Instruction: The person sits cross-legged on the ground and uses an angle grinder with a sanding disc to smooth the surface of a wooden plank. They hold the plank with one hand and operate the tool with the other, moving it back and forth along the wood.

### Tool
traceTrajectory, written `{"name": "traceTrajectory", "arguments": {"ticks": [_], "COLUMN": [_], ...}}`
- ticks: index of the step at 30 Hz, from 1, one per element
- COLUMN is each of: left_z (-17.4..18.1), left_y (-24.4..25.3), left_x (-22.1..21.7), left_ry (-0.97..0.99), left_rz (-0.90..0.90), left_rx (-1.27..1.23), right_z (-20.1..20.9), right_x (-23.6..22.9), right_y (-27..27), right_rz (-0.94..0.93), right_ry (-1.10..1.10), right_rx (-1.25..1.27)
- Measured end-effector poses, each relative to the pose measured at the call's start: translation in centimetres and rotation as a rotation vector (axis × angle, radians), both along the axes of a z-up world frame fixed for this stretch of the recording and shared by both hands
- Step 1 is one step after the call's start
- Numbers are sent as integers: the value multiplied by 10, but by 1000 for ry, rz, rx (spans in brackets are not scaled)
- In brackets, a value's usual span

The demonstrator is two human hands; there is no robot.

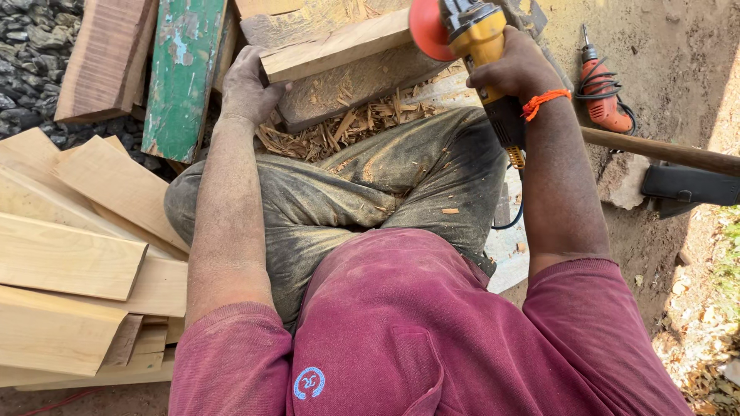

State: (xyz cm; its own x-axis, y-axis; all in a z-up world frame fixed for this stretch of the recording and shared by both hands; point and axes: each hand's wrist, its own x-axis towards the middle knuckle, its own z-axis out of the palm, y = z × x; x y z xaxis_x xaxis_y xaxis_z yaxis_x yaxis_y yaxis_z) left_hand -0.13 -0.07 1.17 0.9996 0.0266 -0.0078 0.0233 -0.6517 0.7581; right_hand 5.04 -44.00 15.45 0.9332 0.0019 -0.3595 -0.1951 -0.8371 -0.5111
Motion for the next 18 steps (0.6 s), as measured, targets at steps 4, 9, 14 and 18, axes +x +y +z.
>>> {"name": "traceTrajectory", "arguments": {"ticks": [4, 9, 14, 18], "left_z": [-3, -7, -8, -4], "left_y": [1, 5, 5, 4], "left_x": [1, 2, 0, 1], "left_ry": [-14, -25, -43, -24], "left_rz": [1, -3, -17, -13], "left_rx": [11, 2, -4, 16], "right_z": [-19, -34, -39, -40], "right_x": [16, 20, 23, 27], "right_y": [-34, -51, -55, -54], "right_rz": [-32, -42, -76, -45], "right_ry": [-21, -48, -53, -99], "right_rx": [117, 163, 97, 70]}}
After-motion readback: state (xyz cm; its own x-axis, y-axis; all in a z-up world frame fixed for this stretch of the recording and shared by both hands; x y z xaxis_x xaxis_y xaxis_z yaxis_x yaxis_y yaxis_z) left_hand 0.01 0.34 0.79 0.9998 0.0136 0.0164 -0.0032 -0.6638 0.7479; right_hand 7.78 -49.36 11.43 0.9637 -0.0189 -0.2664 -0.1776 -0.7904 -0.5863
